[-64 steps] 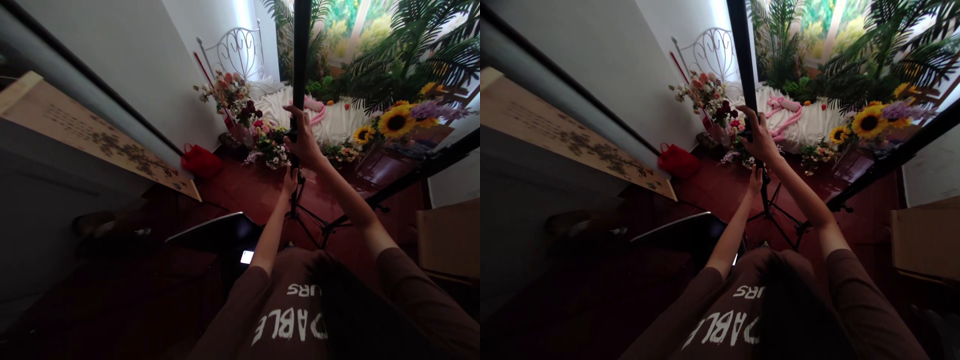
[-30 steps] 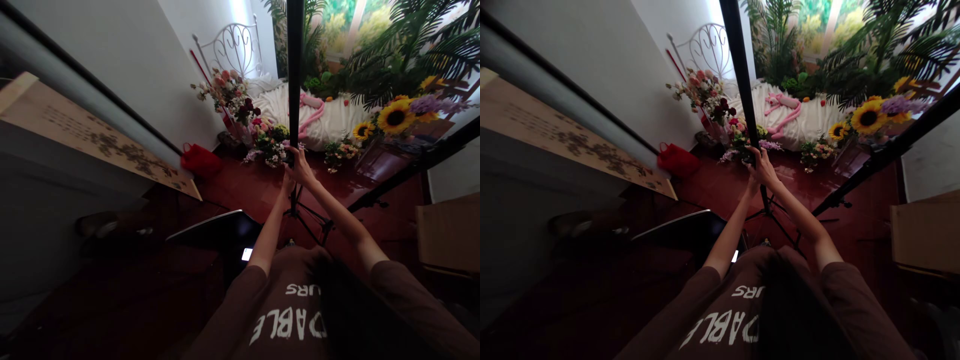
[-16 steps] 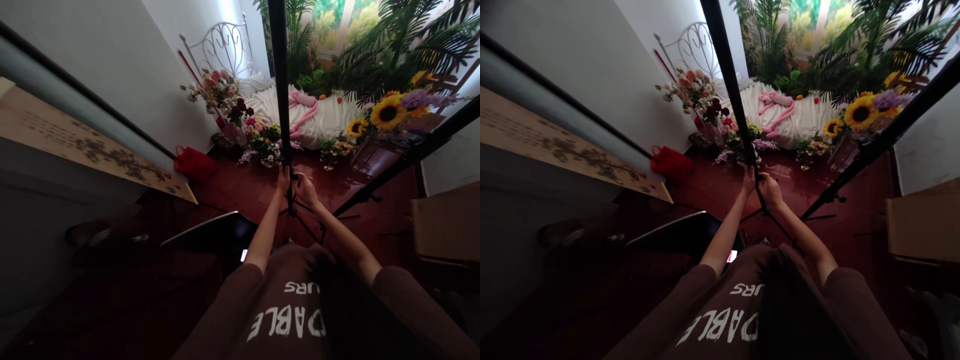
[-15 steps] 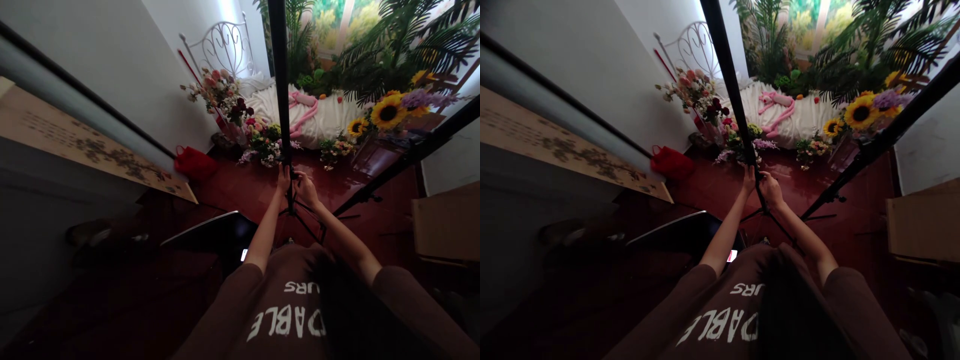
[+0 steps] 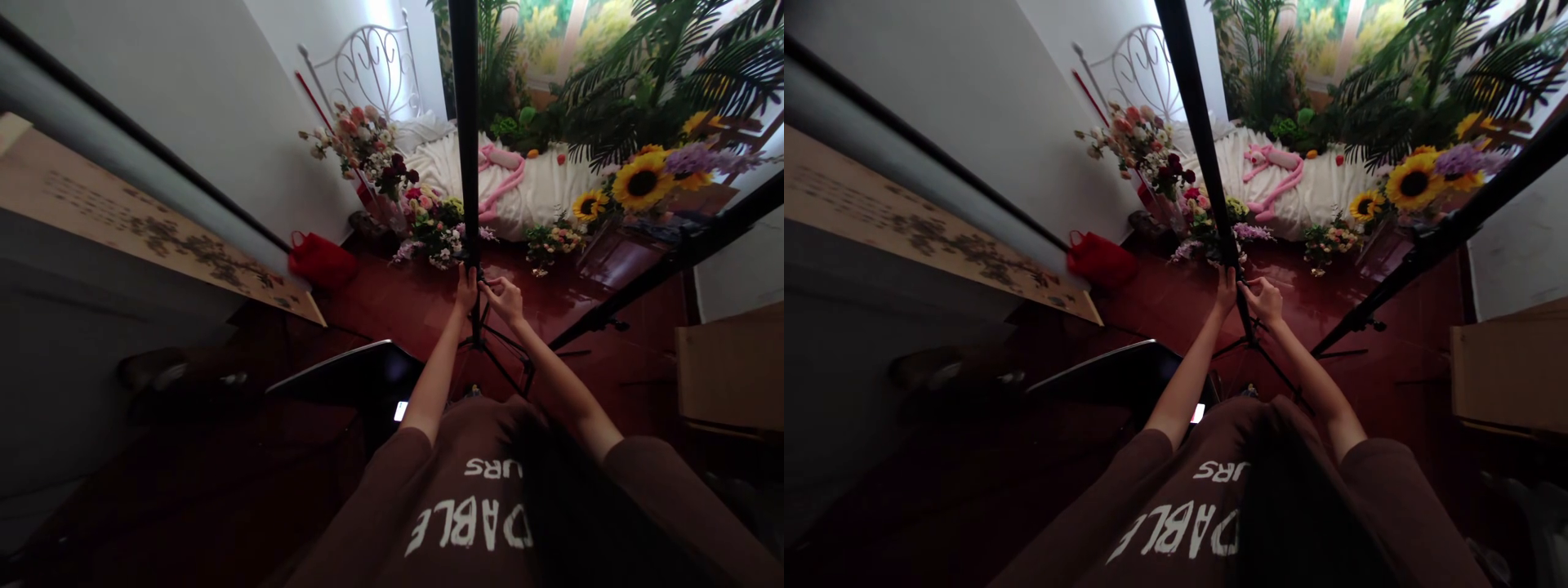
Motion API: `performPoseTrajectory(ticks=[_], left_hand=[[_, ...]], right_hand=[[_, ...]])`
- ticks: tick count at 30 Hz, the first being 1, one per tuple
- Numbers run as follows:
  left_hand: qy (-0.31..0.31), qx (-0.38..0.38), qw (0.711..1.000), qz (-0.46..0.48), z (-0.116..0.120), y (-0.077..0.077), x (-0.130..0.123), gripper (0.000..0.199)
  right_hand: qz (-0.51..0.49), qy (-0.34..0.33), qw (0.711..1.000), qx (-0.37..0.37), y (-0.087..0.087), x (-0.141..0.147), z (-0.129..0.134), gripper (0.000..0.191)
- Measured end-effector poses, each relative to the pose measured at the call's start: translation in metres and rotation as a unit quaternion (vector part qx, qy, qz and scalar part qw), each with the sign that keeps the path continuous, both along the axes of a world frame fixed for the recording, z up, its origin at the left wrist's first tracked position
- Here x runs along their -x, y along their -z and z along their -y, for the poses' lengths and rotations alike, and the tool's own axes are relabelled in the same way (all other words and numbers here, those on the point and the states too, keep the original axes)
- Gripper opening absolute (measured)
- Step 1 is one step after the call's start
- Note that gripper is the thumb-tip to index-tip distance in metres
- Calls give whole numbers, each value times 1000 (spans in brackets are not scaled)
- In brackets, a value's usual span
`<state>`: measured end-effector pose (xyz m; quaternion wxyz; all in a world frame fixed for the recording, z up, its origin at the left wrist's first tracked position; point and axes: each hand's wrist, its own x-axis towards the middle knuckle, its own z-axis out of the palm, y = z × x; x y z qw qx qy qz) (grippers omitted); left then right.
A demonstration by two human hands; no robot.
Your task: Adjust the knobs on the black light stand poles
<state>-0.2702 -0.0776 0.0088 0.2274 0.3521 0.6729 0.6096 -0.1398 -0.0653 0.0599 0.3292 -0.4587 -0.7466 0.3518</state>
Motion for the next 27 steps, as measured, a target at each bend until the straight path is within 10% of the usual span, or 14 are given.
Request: performPoseTrajectory(ticks=[16,27], left_hand=[[-15,7,1000,7,3,-8,-6,64],[-190,-67,979,-17,13,26,-54,60]], right_hand=[[-216,-73,894,385,-7,-4,15,32],[-239,74,864,438,50,-134,60,32]])
